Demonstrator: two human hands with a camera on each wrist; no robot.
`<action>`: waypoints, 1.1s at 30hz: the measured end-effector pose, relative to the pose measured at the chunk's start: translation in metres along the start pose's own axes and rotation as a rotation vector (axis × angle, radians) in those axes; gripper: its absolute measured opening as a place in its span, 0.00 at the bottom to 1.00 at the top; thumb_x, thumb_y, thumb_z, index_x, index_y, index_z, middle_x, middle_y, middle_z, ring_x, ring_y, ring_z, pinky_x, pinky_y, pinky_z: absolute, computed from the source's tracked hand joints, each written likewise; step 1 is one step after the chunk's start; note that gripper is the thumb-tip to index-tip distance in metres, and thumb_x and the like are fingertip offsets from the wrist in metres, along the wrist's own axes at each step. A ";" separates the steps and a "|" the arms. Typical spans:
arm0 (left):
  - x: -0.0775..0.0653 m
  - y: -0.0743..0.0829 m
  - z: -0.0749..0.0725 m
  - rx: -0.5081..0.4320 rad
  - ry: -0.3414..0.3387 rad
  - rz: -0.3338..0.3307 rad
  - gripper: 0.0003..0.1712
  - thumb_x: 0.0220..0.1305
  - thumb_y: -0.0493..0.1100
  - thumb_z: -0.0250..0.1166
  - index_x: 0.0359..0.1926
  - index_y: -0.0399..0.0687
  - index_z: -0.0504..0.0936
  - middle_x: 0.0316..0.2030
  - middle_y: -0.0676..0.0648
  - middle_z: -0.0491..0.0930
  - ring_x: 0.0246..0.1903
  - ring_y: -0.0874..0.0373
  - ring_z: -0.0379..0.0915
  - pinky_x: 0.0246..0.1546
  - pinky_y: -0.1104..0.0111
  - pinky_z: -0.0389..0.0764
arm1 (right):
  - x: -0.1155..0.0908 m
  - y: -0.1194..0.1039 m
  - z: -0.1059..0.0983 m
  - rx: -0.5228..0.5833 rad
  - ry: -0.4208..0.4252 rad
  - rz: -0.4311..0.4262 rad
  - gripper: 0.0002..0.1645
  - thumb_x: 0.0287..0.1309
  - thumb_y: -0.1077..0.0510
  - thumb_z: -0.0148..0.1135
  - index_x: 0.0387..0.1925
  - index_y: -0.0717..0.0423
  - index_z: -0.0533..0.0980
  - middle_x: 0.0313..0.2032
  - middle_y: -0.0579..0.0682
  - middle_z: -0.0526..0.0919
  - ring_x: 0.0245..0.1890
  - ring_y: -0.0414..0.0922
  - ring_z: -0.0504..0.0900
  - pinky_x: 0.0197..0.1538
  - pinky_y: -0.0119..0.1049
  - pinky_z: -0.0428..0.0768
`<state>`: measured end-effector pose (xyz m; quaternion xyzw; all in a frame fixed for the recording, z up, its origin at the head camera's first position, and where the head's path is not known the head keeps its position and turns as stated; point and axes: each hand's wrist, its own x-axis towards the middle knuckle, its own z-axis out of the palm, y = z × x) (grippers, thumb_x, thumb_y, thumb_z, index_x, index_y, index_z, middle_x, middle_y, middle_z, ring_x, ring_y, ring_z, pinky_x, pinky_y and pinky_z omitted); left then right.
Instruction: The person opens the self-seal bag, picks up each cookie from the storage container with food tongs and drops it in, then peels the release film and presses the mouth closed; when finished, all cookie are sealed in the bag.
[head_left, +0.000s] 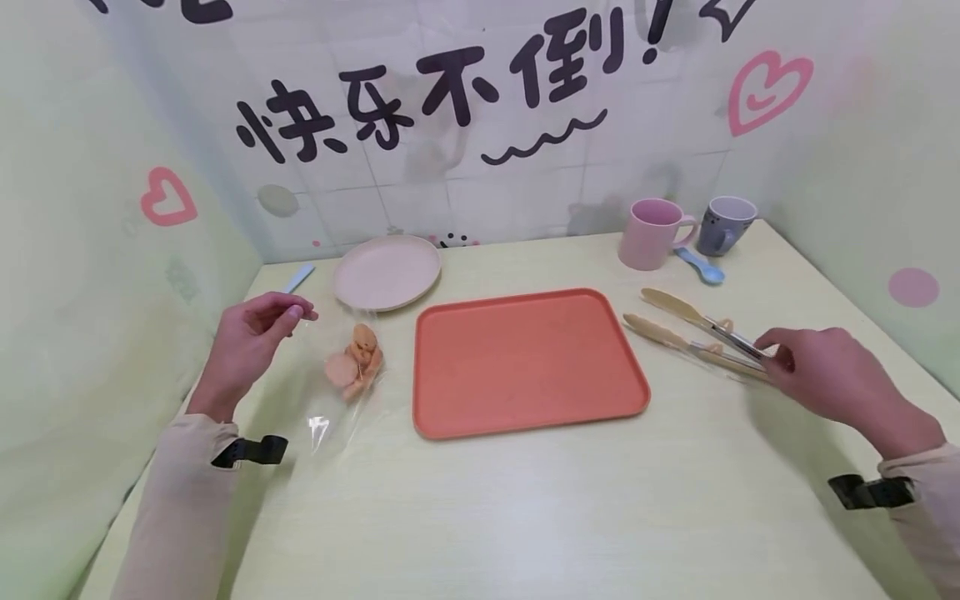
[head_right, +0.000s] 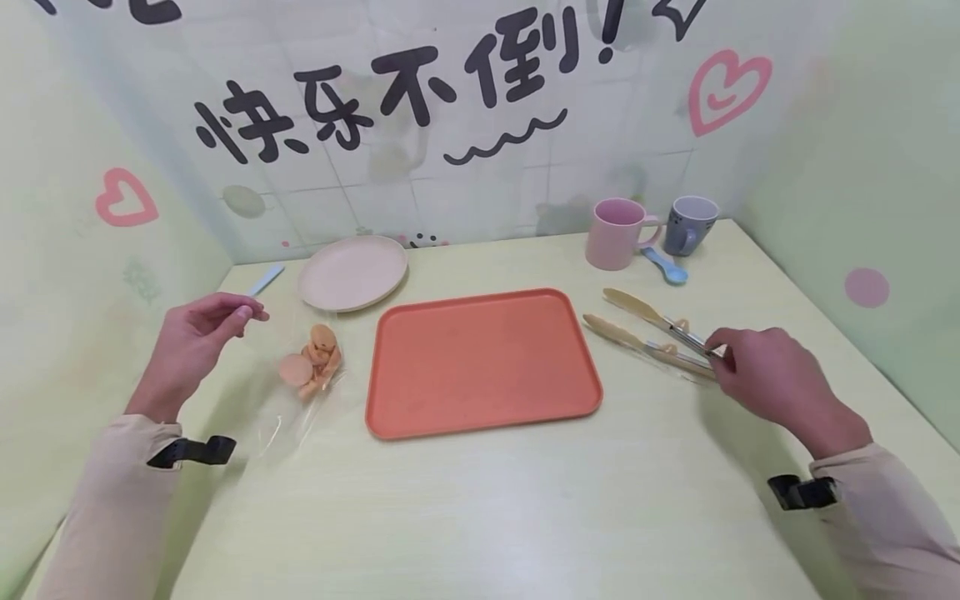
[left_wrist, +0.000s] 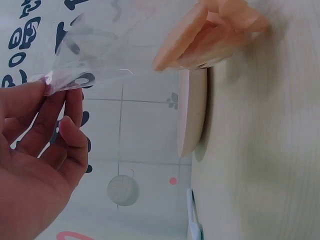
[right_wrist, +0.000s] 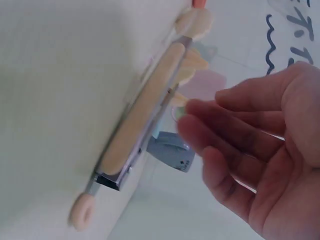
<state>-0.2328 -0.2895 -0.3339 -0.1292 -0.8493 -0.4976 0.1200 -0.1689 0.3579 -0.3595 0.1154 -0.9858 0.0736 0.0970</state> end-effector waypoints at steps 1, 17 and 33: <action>0.000 0.002 0.000 -0.001 0.009 0.009 0.14 0.73 0.41 0.60 0.50 0.34 0.81 0.37 0.66 0.85 0.39 0.70 0.79 0.37 0.80 0.77 | 0.000 0.001 -0.003 -0.010 0.034 0.007 0.08 0.56 0.64 0.64 0.38 0.63 0.82 0.15 0.39 0.73 0.14 0.38 0.62 0.18 0.32 0.59; 0.001 0.041 0.012 -0.297 0.189 0.113 0.12 0.69 0.38 0.64 0.45 0.31 0.84 0.32 0.53 0.89 0.35 0.64 0.86 0.33 0.78 0.78 | 0.036 -0.074 -0.016 0.689 0.452 -0.008 0.17 0.71 0.65 0.52 0.27 0.51 0.79 0.12 0.35 0.73 0.11 0.31 0.71 0.17 0.23 0.70; 0.014 0.098 0.046 -0.382 0.309 0.202 0.09 0.68 0.38 0.65 0.41 0.33 0.85 0.30 0.50 0.88 0.30 0.60 0.86 0.30 0.75 0.80 | 0.112 -0.250 0.045 0.873 -0.181 -0.304 0.09 0.67 0.57 0.62 0.46 0.54 0.80 0.32 0.47 0.83 0.28 0.45 0.80 0.29 0.32 0.78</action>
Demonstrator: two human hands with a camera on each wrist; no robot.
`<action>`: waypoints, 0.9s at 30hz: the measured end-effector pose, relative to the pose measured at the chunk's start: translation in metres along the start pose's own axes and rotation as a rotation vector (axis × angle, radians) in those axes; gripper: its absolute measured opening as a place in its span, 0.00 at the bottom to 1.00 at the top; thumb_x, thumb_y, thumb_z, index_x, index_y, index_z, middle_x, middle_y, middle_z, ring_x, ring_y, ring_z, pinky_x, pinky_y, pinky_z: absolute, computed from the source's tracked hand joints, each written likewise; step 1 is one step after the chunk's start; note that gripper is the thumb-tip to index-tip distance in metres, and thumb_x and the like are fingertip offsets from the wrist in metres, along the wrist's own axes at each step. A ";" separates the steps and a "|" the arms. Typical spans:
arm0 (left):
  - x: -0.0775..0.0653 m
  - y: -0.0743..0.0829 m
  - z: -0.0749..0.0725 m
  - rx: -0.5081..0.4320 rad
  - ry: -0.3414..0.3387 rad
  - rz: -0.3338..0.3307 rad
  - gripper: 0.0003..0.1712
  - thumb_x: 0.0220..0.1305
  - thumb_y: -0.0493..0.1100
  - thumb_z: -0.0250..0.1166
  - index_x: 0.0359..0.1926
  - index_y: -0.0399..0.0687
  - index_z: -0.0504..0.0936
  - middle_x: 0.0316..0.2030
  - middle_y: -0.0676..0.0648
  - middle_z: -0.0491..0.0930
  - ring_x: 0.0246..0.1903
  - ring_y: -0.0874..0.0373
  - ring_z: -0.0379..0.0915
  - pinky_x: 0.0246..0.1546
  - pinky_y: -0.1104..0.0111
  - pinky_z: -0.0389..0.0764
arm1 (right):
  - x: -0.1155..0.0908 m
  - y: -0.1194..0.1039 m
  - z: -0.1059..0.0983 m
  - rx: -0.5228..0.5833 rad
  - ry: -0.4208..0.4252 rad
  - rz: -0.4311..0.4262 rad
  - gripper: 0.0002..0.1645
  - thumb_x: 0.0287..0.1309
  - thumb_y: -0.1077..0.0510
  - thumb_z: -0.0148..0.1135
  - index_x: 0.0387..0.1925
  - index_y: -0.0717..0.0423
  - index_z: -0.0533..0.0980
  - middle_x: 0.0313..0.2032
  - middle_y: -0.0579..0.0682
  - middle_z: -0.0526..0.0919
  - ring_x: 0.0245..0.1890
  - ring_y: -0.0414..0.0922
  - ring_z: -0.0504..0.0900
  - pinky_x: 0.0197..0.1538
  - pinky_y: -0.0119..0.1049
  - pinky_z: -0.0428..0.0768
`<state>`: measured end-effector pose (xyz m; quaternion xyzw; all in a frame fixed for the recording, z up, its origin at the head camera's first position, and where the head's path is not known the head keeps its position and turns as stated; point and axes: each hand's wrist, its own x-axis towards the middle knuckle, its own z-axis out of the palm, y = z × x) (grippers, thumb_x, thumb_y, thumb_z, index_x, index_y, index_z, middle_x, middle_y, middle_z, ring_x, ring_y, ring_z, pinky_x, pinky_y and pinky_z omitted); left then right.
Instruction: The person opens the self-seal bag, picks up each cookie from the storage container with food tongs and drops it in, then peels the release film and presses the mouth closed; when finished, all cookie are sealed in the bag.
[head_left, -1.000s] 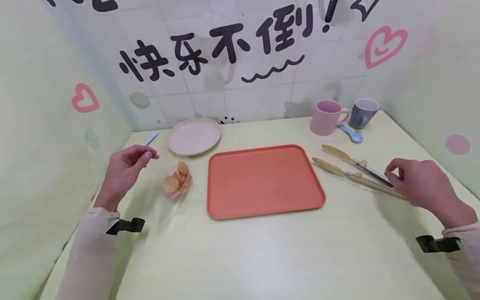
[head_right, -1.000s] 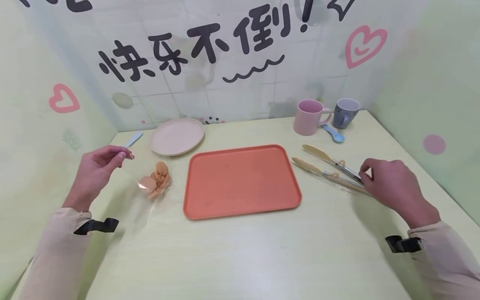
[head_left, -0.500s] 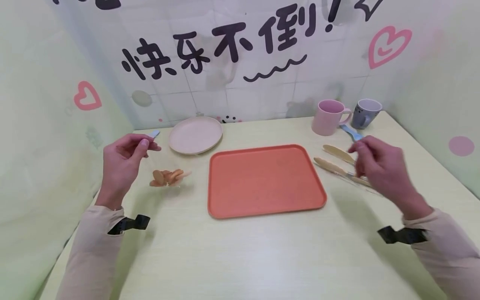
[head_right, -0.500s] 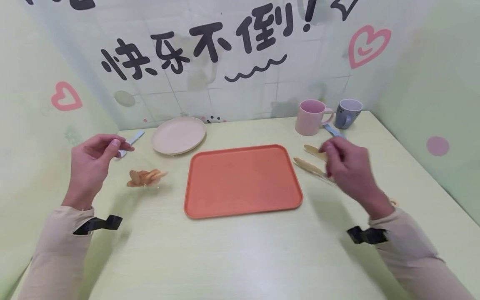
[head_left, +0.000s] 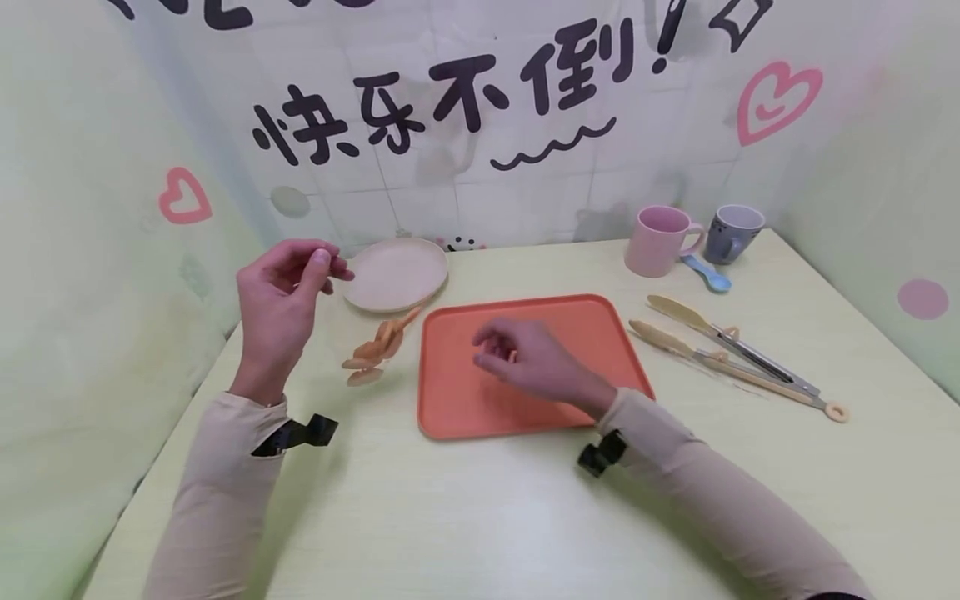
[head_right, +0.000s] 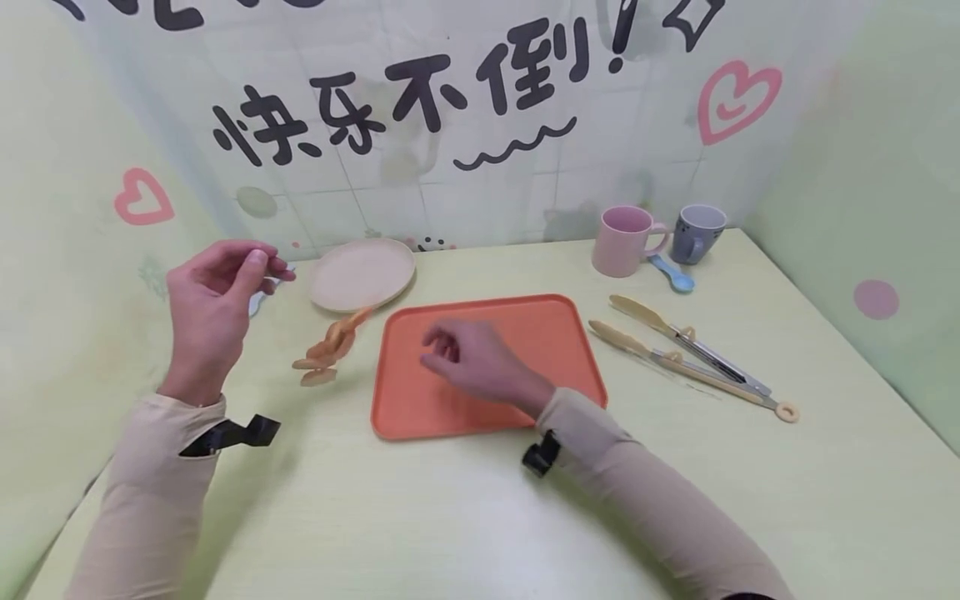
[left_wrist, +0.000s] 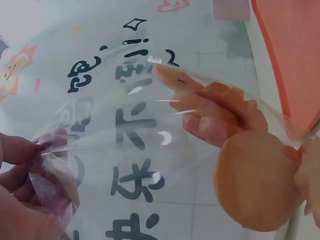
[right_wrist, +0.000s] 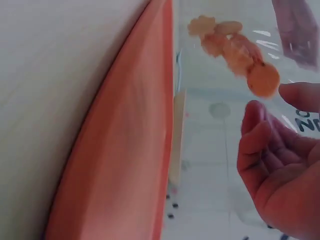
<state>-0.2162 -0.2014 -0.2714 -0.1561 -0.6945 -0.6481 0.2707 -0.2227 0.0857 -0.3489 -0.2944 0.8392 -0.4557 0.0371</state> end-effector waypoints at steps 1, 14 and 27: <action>0.001 0.002 0.004 -0.006 -0.002 0.010 0.09 0.68 0.38 0.65 0.41 0.33 0.85 0.29 0.50 0.88 0.30 0.60 0.85 0.30 0.75 0.80 | 0.007 -0.003 0.004 0.052 -0.015 0.053 0.12 0.68 0.55 0.62 0.49 0.54 0.79 0.35 0.48 0.83 0.30 0.49 0.82 0.30 0.33 0.79; 0.000 0.004 0.063 -0.108 -0.045 -0.024 0.07 0.71 0.33 0.61 0.43 0.32 0.83 0.29 0.56 0.86 0.30 0.64 0.83 0.32 0.75 0.81 | 0.021 -0.004 -0.002 0.426 0.292 0.081 0.09 0.70 0.57 0.61 0.43 0.60 0.82 0.36 0.54 0.81 0.32 0.49 0.75 0.35 0.35 0.77; -0.013 -0.036 0.082 -0.062 0.032 0.054 0.16 0.70 0.41 0.63 0.42 0.26 0.80 0.27 0.60 0.85 0.27 0.66 0.85 0.34 0.67 0.89 | -0.015 -0.005 -0.041 0.077 0.555 -0.247 0.07 0.67 0.65 0.61 0.32 0.62 0.81 0.30 0.54 0.82 0.31 0.42 0.78 0.34 0.27 0.78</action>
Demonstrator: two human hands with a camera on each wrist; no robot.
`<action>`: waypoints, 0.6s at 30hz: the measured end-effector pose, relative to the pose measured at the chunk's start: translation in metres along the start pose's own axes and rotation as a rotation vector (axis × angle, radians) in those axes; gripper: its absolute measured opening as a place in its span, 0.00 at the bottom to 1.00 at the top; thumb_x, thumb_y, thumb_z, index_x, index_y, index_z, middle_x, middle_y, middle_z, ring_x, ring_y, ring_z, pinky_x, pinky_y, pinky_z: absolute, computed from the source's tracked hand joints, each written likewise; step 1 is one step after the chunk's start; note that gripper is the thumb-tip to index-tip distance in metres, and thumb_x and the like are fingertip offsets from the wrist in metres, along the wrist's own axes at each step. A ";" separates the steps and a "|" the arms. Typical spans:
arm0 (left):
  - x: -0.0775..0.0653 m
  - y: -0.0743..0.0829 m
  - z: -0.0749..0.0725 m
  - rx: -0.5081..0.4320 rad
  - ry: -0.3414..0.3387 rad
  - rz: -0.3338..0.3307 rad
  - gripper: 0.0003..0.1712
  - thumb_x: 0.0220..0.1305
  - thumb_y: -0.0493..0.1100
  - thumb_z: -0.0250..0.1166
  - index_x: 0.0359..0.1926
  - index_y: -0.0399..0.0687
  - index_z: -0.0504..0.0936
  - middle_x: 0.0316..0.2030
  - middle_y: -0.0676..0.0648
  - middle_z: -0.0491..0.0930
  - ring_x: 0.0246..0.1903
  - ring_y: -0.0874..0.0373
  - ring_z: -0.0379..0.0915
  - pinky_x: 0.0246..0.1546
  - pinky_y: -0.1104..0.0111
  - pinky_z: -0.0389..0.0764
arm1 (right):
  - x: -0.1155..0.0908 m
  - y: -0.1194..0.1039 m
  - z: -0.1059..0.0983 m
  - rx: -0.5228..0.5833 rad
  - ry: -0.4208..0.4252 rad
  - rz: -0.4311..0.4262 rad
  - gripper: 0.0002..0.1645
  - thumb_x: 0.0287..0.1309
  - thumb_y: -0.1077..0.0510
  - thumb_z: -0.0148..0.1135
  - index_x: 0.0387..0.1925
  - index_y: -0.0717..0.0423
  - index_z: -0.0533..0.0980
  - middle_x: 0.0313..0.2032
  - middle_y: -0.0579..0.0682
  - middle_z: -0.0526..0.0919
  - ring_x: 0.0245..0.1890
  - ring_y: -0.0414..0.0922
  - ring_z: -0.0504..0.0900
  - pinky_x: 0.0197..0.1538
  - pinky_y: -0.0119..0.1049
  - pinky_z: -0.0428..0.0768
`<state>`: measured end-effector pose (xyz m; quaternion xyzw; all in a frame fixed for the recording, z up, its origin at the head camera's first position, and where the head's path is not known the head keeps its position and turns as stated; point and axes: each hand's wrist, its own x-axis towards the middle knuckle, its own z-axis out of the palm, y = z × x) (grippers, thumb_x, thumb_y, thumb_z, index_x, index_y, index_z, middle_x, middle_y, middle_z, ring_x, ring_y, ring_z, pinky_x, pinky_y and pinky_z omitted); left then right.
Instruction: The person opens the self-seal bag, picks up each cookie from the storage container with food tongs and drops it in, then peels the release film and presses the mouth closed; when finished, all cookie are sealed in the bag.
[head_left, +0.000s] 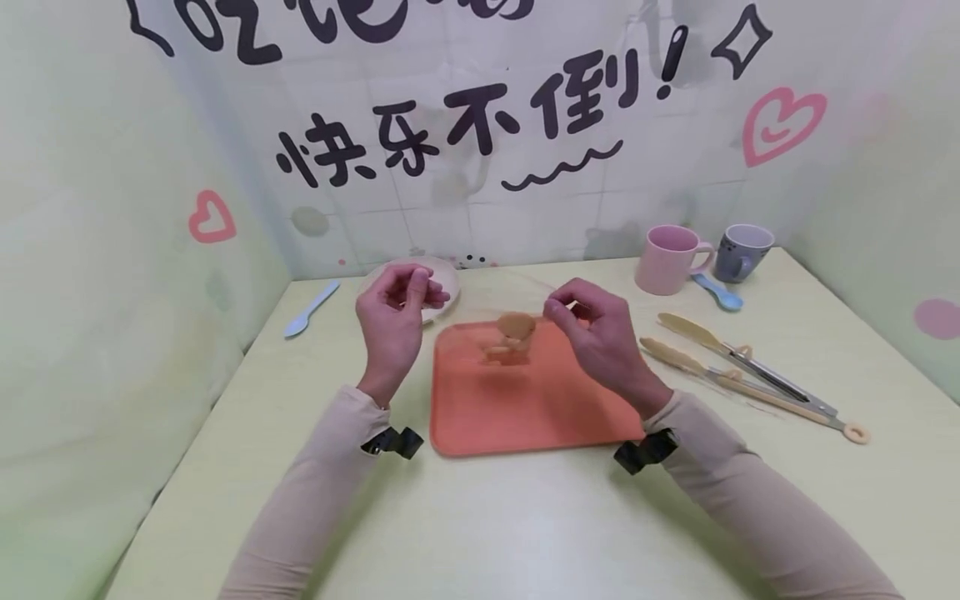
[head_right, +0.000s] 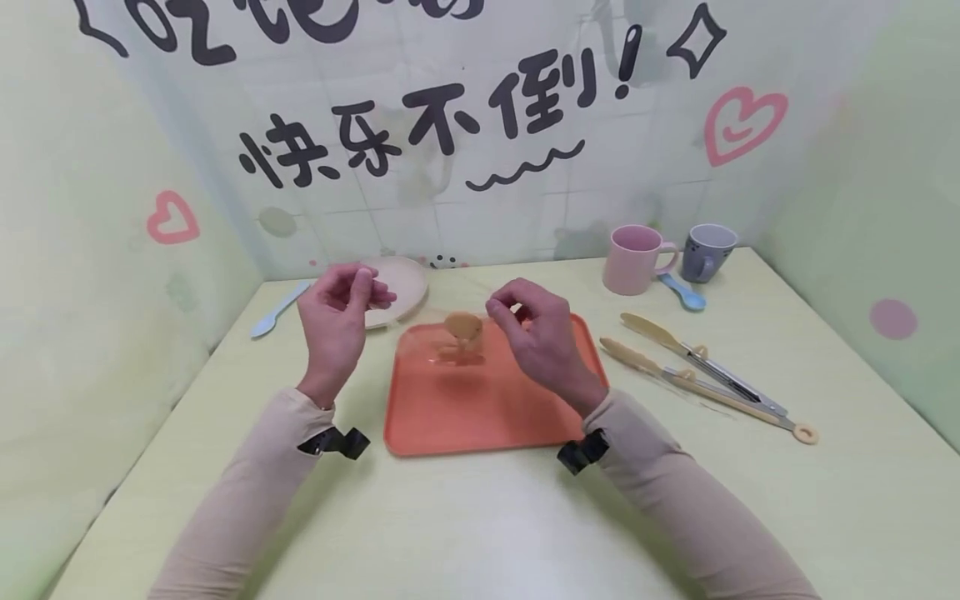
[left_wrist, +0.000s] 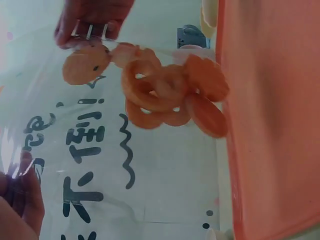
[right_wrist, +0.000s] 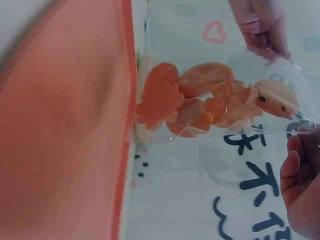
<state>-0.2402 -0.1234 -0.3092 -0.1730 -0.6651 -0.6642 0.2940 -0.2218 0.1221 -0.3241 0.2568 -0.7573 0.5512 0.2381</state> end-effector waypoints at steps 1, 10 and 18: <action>-0.002 -0.002 0.002 -0.017 -0.003 -0.003 0.15 0.70 0.40 0.63 0.42 0.26 0.80 0.27 0.59 0.85 0.27 0.66 0.85 0.33 0.67 0.89 | 0.001 -0.002 -0.003 -0.021 0.007 -0.053 0.06 0.66 0.67 0.61 0.31 0.62 0.81 0.29 0.53 0.82 0.30 0.41 0.78 0.34 0.25 0.78; -0.012 -0.006 0.006 -0.020 -0.131 -0.085 0.12 0.59 0.31 0.71 0.43 0.28 0.82 0.27 0.55 0.86 0.27 0.66 0.86 0.33 0.67 0.89 | 0.002 -0.003 -0.034 0.001 -0.076 0.021 0.03 0.65 0.70 0.61 0.36 0.65 0.81 0.20 0.52 0.78 0.16 0.40 0.75 0.21 0.30 0.78; -0.012 0.001 -0.009 -0.256 -0.484 -0.126 0.07 0.61 0.27 0.68 0.41 0.29 0.86 0.33 0.48 0.90 0.33 0.54 0.90 0.40 0.55 0.89 | -0.006 0.005 -0.061 0.371 -0.282 0.062 0.14 0.65 0.75 0.56 0.47 0.65 0.82 0.22 0.49 0.81 0.15 0.42 0.72 0.16 0.36 0.70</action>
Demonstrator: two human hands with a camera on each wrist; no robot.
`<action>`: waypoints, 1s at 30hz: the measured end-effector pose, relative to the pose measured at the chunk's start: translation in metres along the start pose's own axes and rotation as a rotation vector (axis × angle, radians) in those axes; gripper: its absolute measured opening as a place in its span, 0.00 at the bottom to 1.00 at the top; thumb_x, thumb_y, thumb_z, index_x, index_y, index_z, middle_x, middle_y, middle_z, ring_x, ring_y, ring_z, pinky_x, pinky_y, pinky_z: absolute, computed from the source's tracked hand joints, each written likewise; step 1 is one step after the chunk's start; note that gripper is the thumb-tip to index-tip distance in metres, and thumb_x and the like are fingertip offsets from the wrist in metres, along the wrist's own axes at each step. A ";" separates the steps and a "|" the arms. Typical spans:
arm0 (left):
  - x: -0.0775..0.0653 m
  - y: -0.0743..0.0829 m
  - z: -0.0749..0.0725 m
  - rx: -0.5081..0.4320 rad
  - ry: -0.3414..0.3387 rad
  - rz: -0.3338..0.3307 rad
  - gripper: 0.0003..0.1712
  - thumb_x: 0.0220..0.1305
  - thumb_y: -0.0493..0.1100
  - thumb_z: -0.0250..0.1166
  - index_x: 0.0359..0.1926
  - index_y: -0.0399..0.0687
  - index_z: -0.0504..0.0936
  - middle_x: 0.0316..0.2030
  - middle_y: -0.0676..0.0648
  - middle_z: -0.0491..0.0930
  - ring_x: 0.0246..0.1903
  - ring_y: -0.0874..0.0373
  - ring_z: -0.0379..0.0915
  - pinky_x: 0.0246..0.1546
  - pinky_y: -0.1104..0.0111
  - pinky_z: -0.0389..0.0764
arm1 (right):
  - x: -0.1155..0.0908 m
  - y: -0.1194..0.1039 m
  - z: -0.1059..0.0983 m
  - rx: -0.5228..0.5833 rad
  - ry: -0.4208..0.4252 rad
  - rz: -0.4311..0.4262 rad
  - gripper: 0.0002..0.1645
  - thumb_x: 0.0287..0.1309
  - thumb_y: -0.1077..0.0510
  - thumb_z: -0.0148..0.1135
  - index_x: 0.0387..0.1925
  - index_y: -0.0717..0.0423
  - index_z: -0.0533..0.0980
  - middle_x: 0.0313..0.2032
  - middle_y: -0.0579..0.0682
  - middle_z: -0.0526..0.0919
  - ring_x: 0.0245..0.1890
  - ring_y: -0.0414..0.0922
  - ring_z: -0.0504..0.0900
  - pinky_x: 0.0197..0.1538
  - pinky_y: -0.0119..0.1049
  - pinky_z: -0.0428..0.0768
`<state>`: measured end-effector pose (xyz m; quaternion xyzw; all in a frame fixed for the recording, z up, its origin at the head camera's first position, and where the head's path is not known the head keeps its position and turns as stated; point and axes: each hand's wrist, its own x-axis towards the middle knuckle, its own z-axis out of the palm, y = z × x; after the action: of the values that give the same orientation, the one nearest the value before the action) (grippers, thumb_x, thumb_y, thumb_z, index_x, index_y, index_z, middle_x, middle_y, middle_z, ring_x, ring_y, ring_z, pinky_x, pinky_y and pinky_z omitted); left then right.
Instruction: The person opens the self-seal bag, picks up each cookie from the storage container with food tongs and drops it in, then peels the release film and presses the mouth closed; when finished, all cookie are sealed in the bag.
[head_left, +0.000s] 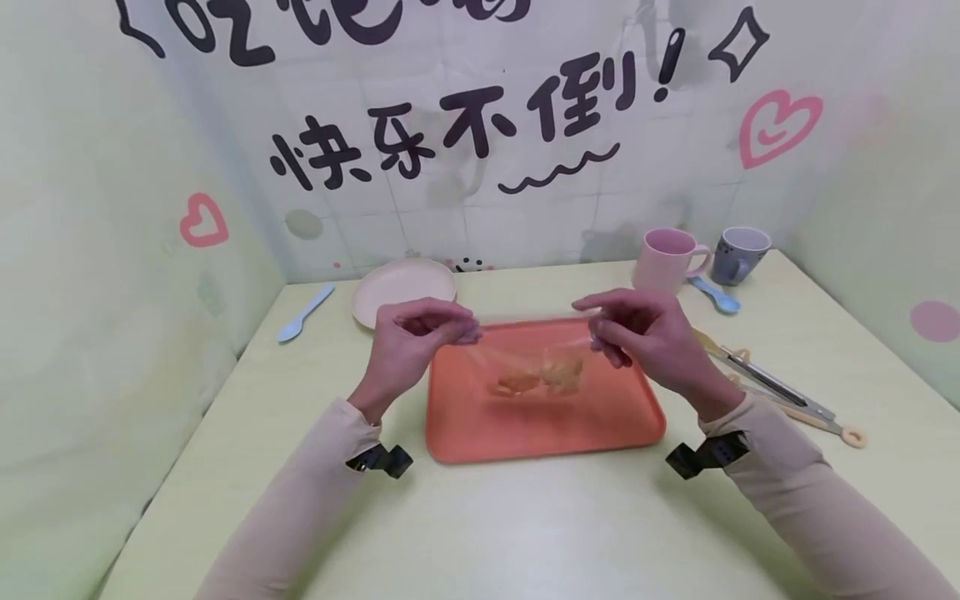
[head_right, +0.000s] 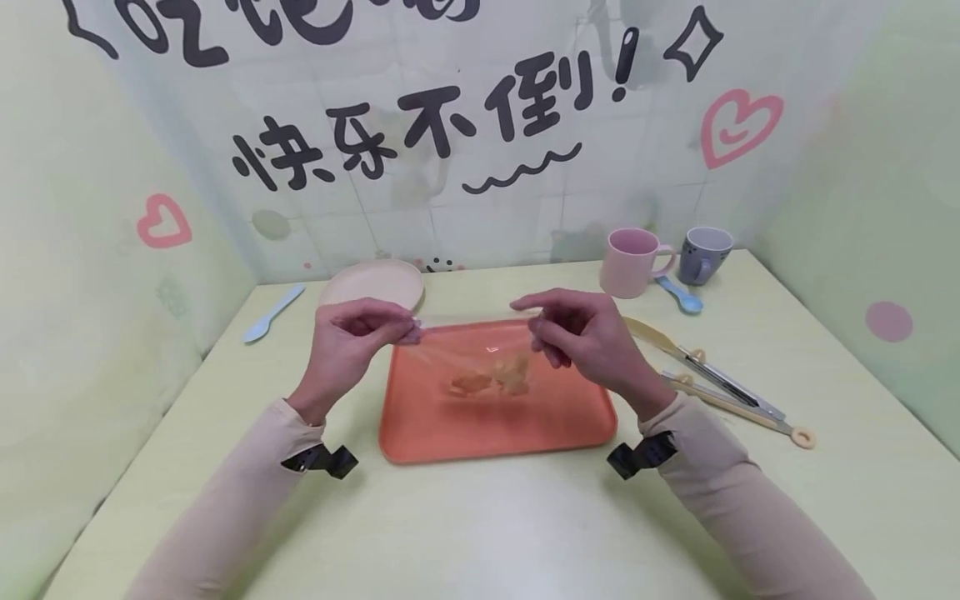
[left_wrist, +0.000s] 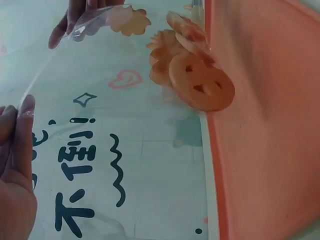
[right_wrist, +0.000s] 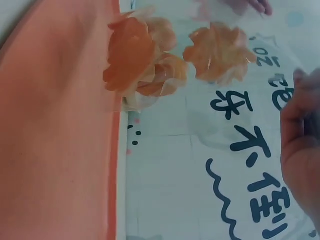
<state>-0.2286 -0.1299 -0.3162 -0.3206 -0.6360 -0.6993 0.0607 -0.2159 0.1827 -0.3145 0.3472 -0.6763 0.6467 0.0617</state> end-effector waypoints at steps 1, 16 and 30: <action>-0.001 0.002 -0.002 -0.025 -0.027 -0.014 0.06 0.61 0.26 0.67 0.40 0.32 0.87 0.34 0.49 0.91 0.34 0.55 0.90 0.41 0.56 0.89 | -0.002 0.000 -0.002 0.047 -0.042 0.002 0.15 0.65 0.76 0.55 0.46 0.65 0.83 0.23 0.48 0.82 0.16 0.43 0.71 0.16 0.37 0.70; -0.004 0.038 -0.015 0.178 -0.274 0.037 0.13 0.56 0.21 0.65 0.34 0.40 0.90 0.36 0.44 0.90 0.37 0.57 0.88 0.36 0.66 0.88 | -0.001 -0.004 -0.005 0.187 -0.233 0.028 0.15 0.69 0.77 0.43 0.32 0.64 0.75 0.28 0.49 0.81 0.19 0.43 0.73 0.16 0.38 0.70; 0.000 0.065 -0.008 0.461 -0.218 0.087 0.07 0.51 0.28 0.76 0.32 0.40 0.91 0.33 0.44 0.90 0.34 0.62 0.86 0.36 0.70 0.87 | 0.002 0.004 0.000 -0.021 -0.234 0.119 0.15 0.67 0.76 0.43 0.29 0.65 0.74 0.25 0.50 0.80 0.20 0.42 0.76 0.19 0.34 0.76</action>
<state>-0.1992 -0.1491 -0.2611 -0.3986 -0.7672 -0.4939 0.0933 -0.2193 0.1817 -0.3168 0.3787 -0.7049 0.5974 -0.0526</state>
